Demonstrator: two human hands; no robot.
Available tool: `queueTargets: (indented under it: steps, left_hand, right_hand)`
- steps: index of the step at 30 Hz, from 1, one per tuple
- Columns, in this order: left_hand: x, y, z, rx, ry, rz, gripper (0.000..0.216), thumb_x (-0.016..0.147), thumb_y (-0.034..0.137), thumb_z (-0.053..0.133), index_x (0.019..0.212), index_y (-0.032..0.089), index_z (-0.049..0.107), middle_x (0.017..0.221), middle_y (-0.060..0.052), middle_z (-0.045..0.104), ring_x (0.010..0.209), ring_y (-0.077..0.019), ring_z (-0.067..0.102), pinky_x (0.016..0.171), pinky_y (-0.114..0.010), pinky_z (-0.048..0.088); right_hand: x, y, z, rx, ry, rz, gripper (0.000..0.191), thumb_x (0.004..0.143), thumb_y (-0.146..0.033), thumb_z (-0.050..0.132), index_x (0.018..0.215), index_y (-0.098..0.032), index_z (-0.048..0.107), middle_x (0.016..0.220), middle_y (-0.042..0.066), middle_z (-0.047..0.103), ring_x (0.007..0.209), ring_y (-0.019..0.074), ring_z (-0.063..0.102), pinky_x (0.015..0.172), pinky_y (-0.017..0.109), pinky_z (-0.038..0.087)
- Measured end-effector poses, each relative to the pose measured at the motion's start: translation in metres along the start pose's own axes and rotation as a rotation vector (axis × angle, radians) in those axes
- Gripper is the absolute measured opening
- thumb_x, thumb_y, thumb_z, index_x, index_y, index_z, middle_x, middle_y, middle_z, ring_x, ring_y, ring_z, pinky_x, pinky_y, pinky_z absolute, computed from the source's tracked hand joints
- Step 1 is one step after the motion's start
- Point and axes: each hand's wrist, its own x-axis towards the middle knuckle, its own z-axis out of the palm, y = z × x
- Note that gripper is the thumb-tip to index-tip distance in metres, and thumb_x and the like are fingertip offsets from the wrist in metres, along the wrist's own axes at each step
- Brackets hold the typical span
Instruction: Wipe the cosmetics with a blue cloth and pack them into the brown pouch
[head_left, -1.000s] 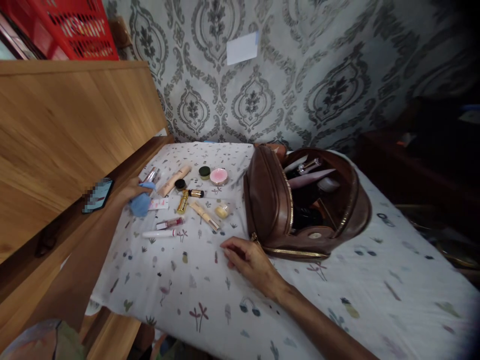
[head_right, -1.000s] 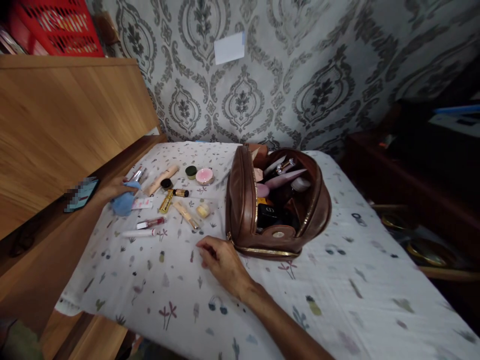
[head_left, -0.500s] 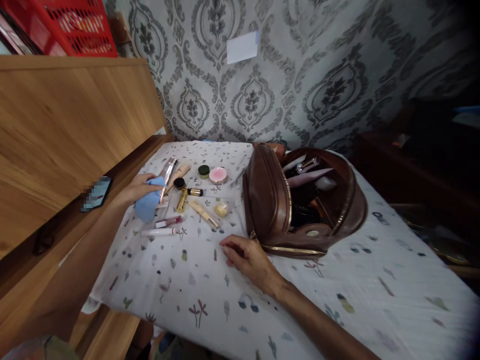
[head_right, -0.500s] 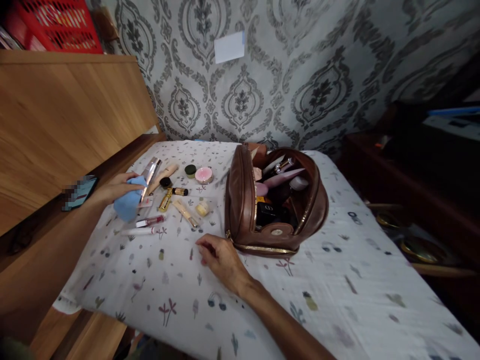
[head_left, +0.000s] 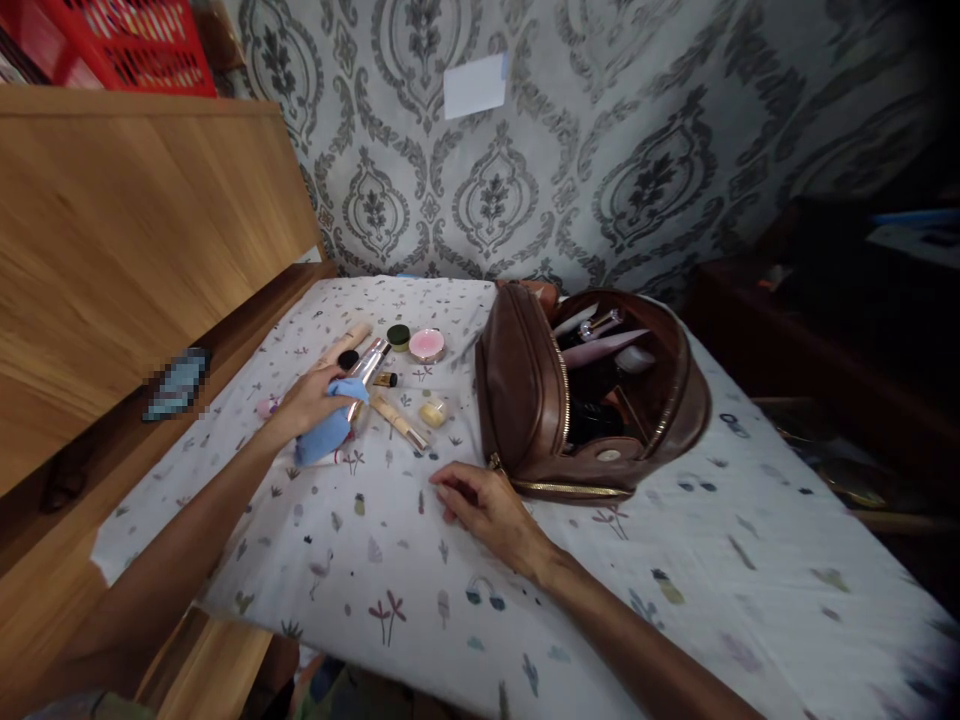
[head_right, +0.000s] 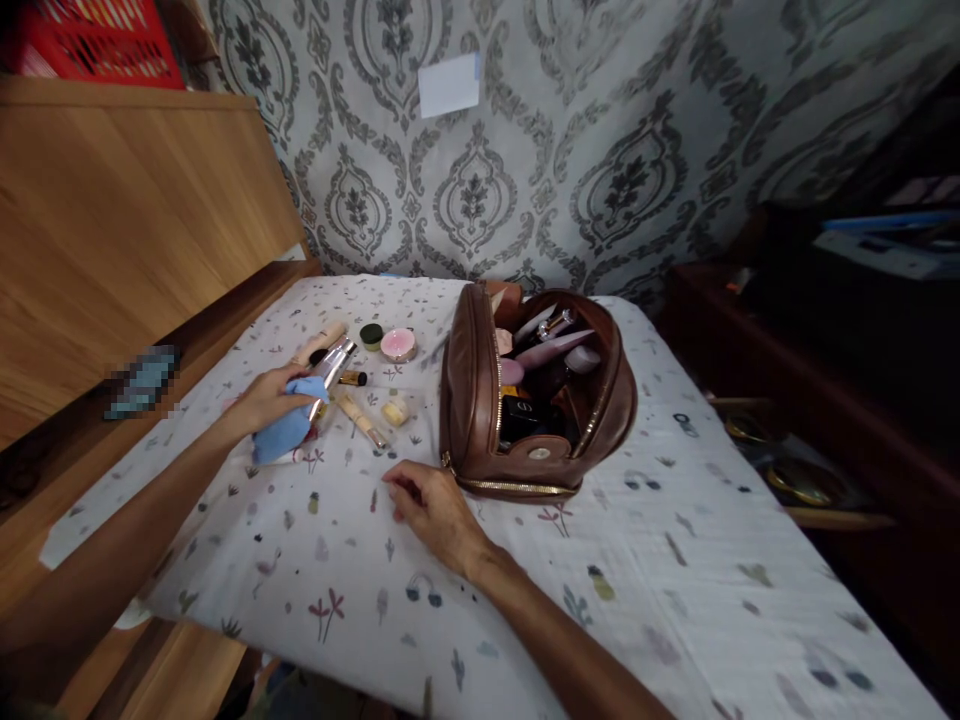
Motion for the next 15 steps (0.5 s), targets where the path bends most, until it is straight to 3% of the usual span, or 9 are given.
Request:
queueTargets:
  steps: [5, 8, 11, 15]
  left_hand:
    - [-0.024, 0.024, 0.003, 0.283, -0.038, 0.084, 0.037, 0.076, 0.033, 0.057, 0.111, 0.023, 0.068, 0.101, -0.004, 0.073, 0.094, -0.0278, 0.066, 0.076, -0.033, 0.047]
    - [-0.039, 0.039, 0.007, 0.341, -0.121, 0.093, 0.036, 0.079, 0.030, 0.057, 0.113, 0.027, 0.067, 0.101, -0.002, 0.075, 0.093, -0.0270, 0.068, 0.072, -0.031, 0.046]
    - [-0.047, 0.044, 0.011, 0.410, -0.142, 0.099, 0.030, 0.081, 0.031, 0.057, 0.109, 0.030, 0.068, 0.104, 0.000, 0.076, 0.096, -0.0280, 0.069, 0.070, -0.031, 0.044]
    - [-0.040, 0.037, 0.008, 0.516, -0.101, 0.097, 0.029, 0.086, 0.029, 0.054, 0.112, 0.027, 0.066, 0.112, -0.005, 0.075, 0.102, -0.0308, 0.068, 0.071, -0.033, 0.045]
  right_hand:
    - [0.002, 0.005, 0.003, -0.086, 0.027, -0.082, 0.016, 0.092, -0.020, 0.052, 0.094, -0.017, 0.067, 0.067, -0.002, 0.062, 0.059, 0.0126, 0.058, 0.059, 0.023, 0.044]
    - [0.008, 0.000, 0.010, -0.260, 0.043, -0.219, 0.018, 0.090, -0.012, 0.051, 0.095, -0.017, 0.068, 0.083, 0.003, 0.067, 0.075, 0.0156, 0.062, 0.070, 0.027, 0.048]
    - [0.021, -0.008, 0.020, -0.422, -0.034, -0.328, 0.019, 0.089, -0.010, 0.053, 0.100, -0.016, 0.067, 0.096, 0.008, 0.068, 0.093, 0.0207, 0.062, 0.084, 0.033, 0.051]
    - [0.050, -0.010, 0.030, -0.557, -0.048, -0.329, 0.020, 0.089, -0.013, 0.056, 0.106, -0.013, 0.068, 0.122, 0.016, 0.063, 0.119, 0.0279, 0.055, 0.104, 0.045, 0.045]
